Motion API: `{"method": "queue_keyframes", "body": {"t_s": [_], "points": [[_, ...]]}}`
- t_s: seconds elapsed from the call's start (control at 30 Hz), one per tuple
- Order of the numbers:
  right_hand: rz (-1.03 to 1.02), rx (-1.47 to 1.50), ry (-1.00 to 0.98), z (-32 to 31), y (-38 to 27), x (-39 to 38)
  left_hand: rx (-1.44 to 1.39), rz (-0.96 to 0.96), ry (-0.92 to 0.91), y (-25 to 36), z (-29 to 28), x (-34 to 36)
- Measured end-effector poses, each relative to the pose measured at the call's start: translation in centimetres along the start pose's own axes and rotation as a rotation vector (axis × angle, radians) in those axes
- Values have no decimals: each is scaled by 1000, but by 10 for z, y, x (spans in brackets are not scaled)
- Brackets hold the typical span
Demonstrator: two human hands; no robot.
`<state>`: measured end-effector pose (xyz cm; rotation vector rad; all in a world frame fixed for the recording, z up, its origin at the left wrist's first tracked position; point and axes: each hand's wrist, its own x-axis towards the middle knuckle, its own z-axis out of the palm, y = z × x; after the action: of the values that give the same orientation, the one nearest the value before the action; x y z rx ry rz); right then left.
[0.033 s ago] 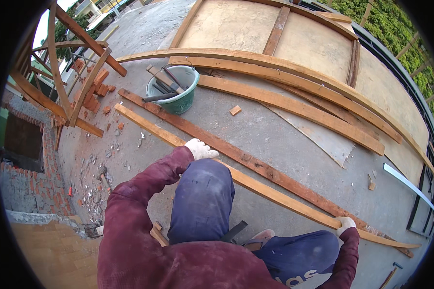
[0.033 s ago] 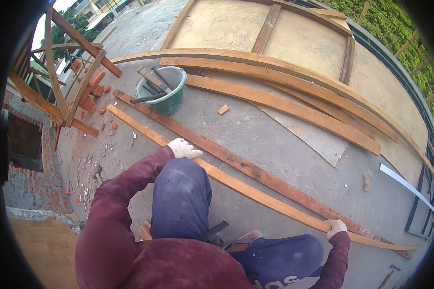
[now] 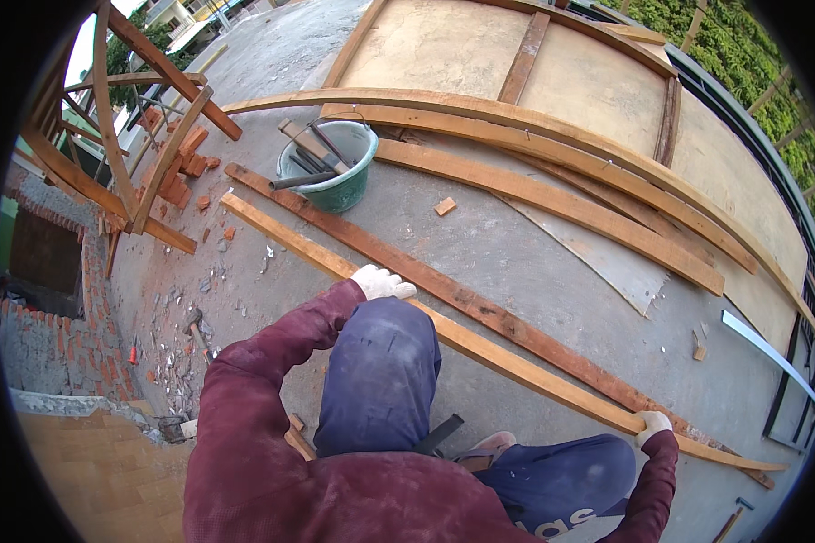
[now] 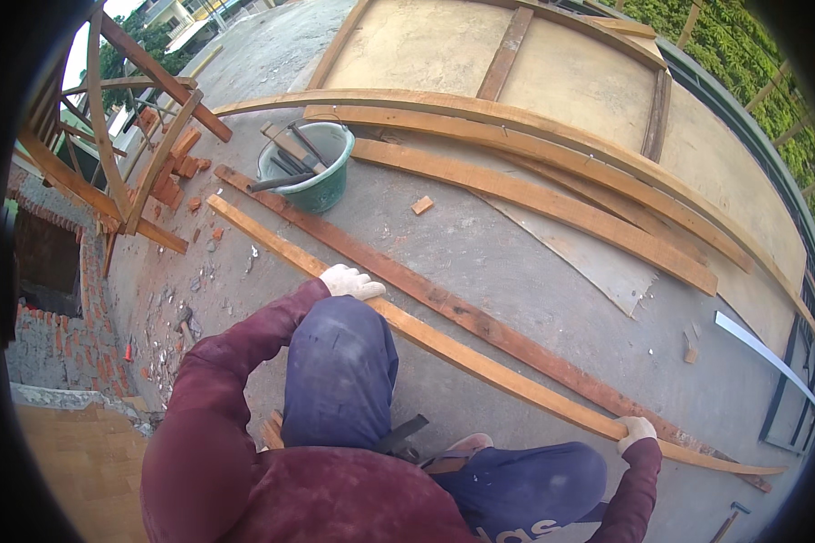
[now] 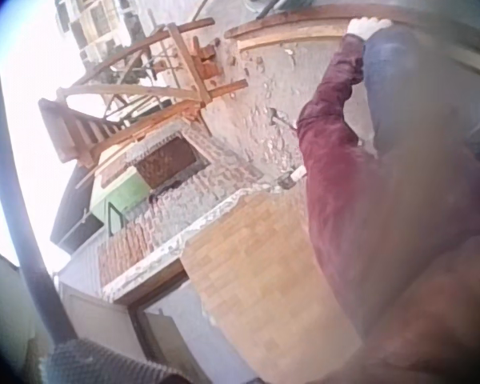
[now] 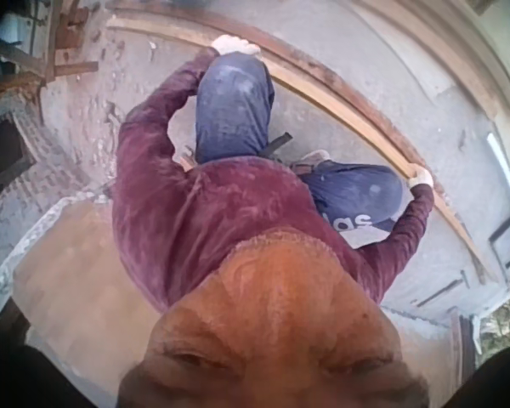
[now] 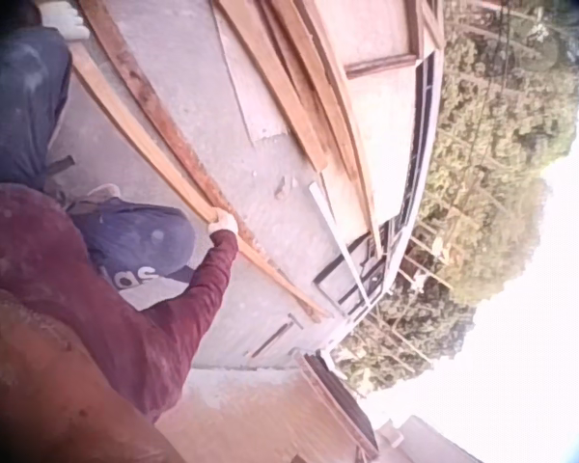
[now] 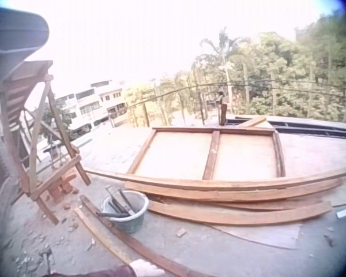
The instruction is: The person walks onto a rooftop construction area and kneels to cut wooden planks. They use a hand saw to cut the planks into smaller pieces, handling the wood with both hands and placing the cut pieces aside.
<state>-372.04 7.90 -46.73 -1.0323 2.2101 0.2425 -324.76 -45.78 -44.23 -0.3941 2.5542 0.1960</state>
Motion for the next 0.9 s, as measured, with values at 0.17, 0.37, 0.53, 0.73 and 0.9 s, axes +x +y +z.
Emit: {"method": "queue_keyframes", "body": {"t_s": [0.17, 0.37, 0.53, 0.73, 0.9], "points": [[149, -104, 39, 4, 87, 10, -237, 148, 29, 42, 3, 55], [288, -87, 412, 4, 68, -5, -336, 291, -1, 95, -19, 128], [16, -163, 333, 36, -32, 22, -468, 281, -157, 102, -23, 166], [178, -238, 290, 40, -56, 64, -203, 270, 246, 85, -10, 159], [29, -218, 451, 44, -48, 66, -273, 231, 248, 70, 17, 161]]}}
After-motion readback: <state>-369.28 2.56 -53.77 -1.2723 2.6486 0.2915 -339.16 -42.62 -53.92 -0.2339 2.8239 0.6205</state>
